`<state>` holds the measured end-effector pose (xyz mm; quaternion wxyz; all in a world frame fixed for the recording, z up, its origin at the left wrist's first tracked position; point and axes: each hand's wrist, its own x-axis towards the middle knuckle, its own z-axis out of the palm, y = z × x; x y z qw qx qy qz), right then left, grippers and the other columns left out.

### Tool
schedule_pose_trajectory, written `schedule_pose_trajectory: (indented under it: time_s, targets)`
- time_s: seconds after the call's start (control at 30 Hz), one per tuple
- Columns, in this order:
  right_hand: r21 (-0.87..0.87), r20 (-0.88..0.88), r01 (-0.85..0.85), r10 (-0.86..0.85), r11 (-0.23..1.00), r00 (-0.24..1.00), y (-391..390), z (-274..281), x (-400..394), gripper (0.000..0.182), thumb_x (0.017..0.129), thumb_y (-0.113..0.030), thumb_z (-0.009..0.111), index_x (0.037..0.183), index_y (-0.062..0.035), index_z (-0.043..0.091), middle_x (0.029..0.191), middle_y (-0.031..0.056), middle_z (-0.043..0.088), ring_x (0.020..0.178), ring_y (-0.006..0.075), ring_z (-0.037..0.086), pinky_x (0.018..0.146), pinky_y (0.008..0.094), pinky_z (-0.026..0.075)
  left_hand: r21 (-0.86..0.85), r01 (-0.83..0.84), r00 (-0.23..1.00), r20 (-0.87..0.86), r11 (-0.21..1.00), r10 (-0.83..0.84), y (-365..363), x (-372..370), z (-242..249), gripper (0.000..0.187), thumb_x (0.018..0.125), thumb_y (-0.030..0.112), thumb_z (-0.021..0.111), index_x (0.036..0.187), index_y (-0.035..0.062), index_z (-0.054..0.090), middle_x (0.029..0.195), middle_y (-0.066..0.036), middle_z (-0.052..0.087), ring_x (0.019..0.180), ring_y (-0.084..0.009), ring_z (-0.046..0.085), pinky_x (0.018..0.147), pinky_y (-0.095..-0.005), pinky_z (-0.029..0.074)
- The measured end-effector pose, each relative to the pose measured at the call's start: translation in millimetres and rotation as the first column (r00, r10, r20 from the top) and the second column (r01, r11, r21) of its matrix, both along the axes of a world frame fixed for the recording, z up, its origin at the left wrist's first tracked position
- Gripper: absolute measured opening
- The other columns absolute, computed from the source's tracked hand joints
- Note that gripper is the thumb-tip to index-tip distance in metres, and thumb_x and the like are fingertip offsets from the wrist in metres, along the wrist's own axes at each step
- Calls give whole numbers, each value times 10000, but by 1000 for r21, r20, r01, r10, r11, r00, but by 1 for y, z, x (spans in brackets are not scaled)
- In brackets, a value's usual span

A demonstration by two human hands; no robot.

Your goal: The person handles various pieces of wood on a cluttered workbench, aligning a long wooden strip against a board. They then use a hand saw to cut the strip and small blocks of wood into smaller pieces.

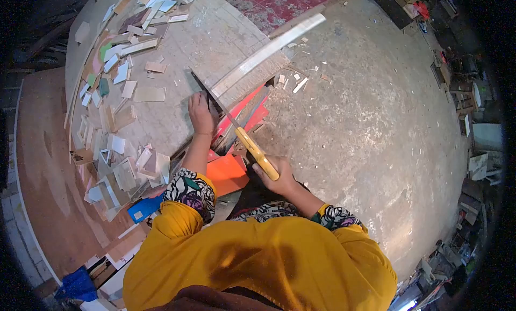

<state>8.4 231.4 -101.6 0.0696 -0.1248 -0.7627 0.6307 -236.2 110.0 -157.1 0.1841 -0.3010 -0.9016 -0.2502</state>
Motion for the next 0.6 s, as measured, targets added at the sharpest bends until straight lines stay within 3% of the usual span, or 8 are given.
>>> schedule_pose_trajectory:
  time_s: [0.23, 0.3, 0.43, 0.6]
  targets:
    - [6, 34, -80, 80, 997, 996, 3, -3, 3, 160, 818, -168, 610, 765, -34, 542, 584, 123, 514, 491, 235, 499, 490, 335, 405, -36, -46, 999, 5, 998, 46, 0, 4, 1, 246, 688, 36, 534, 928, -10, 562, 939, -138, 517, 896, -323, 482, 807, -400, 405]
    - [-6, 3, -63, 63, 998, 998, 3, -4, 9, 173, 819, -169, 612, 769, -23, 534, 578, 124, 503, 488, 241, 491, 490, 337, 397, -55, 28, 999, -14, 998, -29, -2, 5, 3, 257, 697, 43, 536, 948, -8, 561, 963, -130, 521, 919, -316, 482, 809, -399, 405]
    - [13, -42, -18, 19, 1000, 999, -9, -18, 16, 169, 811, -160, 619, 846, -2, 569, 623, 139, 526, 515, 269, 518, 510, 340, 407, -89, -64, 995, -83, 994, 56, 1, 13, 1, 281, 730, 61, 535, 1004, 0, 553, 1018, -117, 517, 971, -303, 470, 840, -405, 396]
    - [35, -43, -18, 20, 999, 999, -9, -6, 12, 162, 805, -150, 623, 882, -12, 590, 628, 136, 543, 540, 267, 554, 518, 335, 419, -151, -48, 998, 18, 987, 52, 0, 12, 4, 305, 732, 93, 534, 1026, 10, 549, 1017, -105, 516, 962, -298, 470, 850, -401, 393]
